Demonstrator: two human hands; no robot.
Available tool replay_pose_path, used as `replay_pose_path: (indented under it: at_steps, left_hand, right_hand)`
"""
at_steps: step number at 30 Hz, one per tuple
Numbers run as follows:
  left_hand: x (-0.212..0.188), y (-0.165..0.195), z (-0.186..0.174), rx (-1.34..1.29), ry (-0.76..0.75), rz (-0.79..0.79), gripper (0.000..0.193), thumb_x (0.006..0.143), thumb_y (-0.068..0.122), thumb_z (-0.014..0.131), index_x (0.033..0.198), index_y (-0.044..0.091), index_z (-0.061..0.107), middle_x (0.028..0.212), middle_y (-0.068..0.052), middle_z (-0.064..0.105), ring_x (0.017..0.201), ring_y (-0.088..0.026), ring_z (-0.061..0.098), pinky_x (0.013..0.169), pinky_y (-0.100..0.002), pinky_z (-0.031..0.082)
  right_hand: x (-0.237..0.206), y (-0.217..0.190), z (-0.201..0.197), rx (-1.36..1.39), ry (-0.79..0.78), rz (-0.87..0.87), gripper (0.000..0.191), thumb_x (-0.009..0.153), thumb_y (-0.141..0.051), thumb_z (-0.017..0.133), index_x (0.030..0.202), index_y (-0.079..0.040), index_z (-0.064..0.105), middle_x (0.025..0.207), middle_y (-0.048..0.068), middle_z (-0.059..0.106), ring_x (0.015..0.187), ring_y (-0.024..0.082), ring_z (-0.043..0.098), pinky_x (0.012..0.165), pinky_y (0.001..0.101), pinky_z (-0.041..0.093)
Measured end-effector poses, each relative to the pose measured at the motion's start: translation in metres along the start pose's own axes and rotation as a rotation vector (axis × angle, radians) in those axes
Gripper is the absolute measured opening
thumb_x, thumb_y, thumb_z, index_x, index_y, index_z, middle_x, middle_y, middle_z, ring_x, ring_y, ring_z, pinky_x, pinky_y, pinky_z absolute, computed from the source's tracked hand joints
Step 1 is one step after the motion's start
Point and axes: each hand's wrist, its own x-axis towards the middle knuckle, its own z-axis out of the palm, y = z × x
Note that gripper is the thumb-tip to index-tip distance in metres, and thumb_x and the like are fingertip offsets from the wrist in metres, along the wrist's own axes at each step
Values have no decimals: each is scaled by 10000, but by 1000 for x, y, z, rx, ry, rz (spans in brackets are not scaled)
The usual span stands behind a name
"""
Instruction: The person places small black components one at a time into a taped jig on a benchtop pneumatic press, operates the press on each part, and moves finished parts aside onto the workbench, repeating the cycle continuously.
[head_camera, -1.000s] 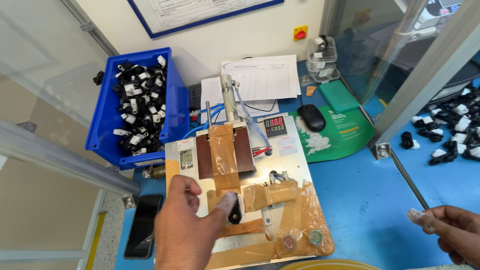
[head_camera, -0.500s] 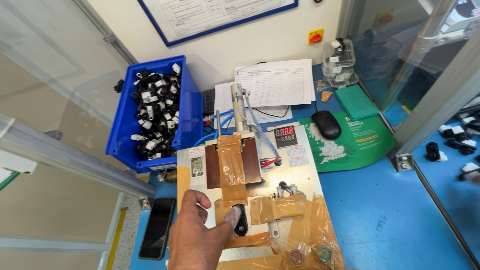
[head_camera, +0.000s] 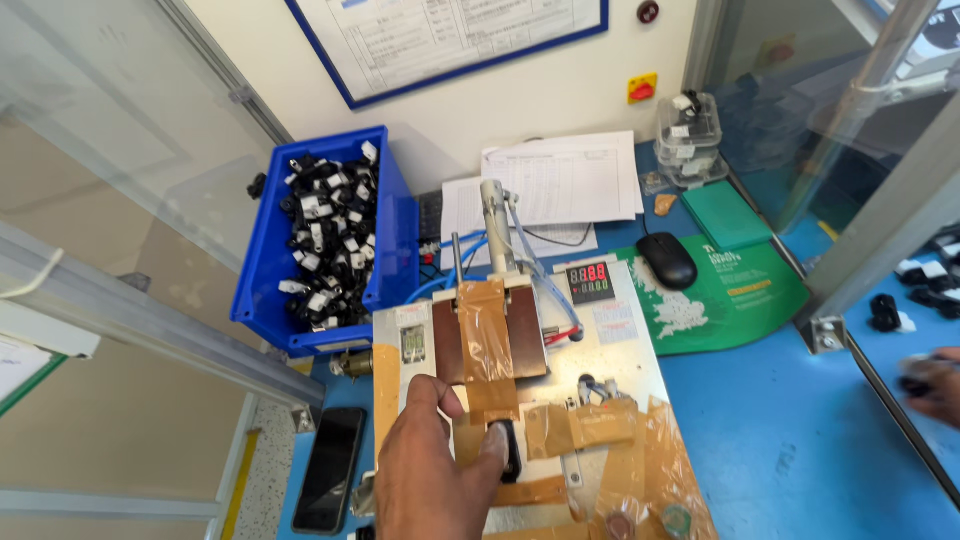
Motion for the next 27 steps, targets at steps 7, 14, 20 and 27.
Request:
replay_pose_path:
  at_steps: [7,14,20,27]
  left_hand:
    - [-1,5,-6,-68,-38,19,487,768,280,894,982,153,476,628,-86,551,638,-261,630,659,-447,487]
    - [-5,0,-13,-55,-111,-34,475,806,294,875,1016,150,474,756,-124,607,784,-275,643,768,-454,496]
    - [-19,-10,-5,-174,68,338,379,781,233,809,1019,131,533,958,-90,665,960,-297,637,827,-464,484]
    - [-23,-25,-29,-203,-67,242,362,827,291,773,1072,161,542,1030,-71,670,949,-247,671,823,-437,515]
  right_hand:
    - [-96,0,57,146,-358,265,380,964,-141,727,1334,-86,656,995,105,599,812,271,659,695,424,620]
    - [-141,-12,67,78,-463,299,358,1018,-180,675,1374,-154,648,973,46,467,677,261,705,650,407,635]
    - [-165,-50,63,-76,-358,254,370,995,-244,714,1349,-151,657,899,84,575,777,214,675,790,389,678]
    - [-196,-77,78,-174,-247,175,482,873,-326,860,1275,-101,717,947,110,608,799,208,713,828,368,641]
